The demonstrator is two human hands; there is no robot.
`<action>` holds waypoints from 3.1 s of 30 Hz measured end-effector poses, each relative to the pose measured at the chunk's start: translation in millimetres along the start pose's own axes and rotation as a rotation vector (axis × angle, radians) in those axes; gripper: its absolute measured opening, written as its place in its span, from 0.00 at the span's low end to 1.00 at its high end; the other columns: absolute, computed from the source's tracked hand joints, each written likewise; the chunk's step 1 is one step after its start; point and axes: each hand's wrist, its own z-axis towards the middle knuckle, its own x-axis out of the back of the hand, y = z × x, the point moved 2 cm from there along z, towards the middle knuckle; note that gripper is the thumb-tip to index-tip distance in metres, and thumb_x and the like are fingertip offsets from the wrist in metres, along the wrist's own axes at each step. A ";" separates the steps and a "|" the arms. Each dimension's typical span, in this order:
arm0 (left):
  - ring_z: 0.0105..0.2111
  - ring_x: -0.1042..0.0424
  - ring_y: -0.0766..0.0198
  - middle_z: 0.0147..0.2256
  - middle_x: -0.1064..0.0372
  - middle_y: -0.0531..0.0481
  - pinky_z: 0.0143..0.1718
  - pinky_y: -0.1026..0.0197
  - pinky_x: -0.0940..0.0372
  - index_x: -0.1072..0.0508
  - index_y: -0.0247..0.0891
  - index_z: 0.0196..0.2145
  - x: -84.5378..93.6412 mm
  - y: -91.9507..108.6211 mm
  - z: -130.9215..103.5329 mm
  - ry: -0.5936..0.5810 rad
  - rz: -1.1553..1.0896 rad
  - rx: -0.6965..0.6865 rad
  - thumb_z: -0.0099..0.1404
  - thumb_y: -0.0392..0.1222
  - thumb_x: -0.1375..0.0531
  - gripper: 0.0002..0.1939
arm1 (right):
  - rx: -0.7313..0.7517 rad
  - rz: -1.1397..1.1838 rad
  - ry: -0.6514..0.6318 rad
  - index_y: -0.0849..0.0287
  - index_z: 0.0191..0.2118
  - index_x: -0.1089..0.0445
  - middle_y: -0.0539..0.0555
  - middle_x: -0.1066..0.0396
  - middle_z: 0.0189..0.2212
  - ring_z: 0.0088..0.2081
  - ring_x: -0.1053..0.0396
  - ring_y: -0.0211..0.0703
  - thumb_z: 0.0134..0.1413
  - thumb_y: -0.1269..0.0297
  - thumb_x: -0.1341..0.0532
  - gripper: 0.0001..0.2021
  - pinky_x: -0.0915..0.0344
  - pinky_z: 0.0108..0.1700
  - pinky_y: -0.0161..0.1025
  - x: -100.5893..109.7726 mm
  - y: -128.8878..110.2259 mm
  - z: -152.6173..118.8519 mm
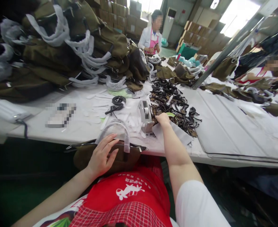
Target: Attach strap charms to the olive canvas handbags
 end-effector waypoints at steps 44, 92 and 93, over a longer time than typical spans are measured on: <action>0.36 0.25 0.60 0.37 0.21 0.45 0.41 0.60 0.31 0.21 0.34 0.39 -19.9 31.9 5.0 -0.295 -1.229 0.888 0.56 0.53 0.32 0.20 | 0.269 0.866 -0.729 0.59 0.32 0.30 0.45 0.38 0.17 0.18 0.47 0.32 0.50 0.49 0.33 0.17 0.55 0.20 0.32 -5.5 34.0 -252.3; 0.31 0.27 0.66 0.30 0.24 0.51 0.36 0.65 0.33 0.23 0.37 0.32 -17.2 75.9 41.0 -0.328 -0.635 0.190 0.64 0.36 0.39 0.04 | 0.120 1.371 -0.671 0.59 0.30 0.29 0.47 0.32 0.19 0.20 0.38 0.32 0.52 0.51 0.32 0.16 0.42 0.24 0.31 -16.5 28.4 -276.8; 0.30 0.27 0.66 0.30 0.23 0.51 0.36 0.65 0.33 0.23 0.37 0.32 -19.4 76.3 39.0 -0.321 -0.630 0.213 0.63 0.35 0.39 0.04 | 0.104 1.396 -0.739 0.58 0.32 0.30 0.47 0.31 0.19 0.19 0.37 0.33 0.53 0.49 0.33 0.16 0.41 0.23 0.31 -20.5 29.4 -277.8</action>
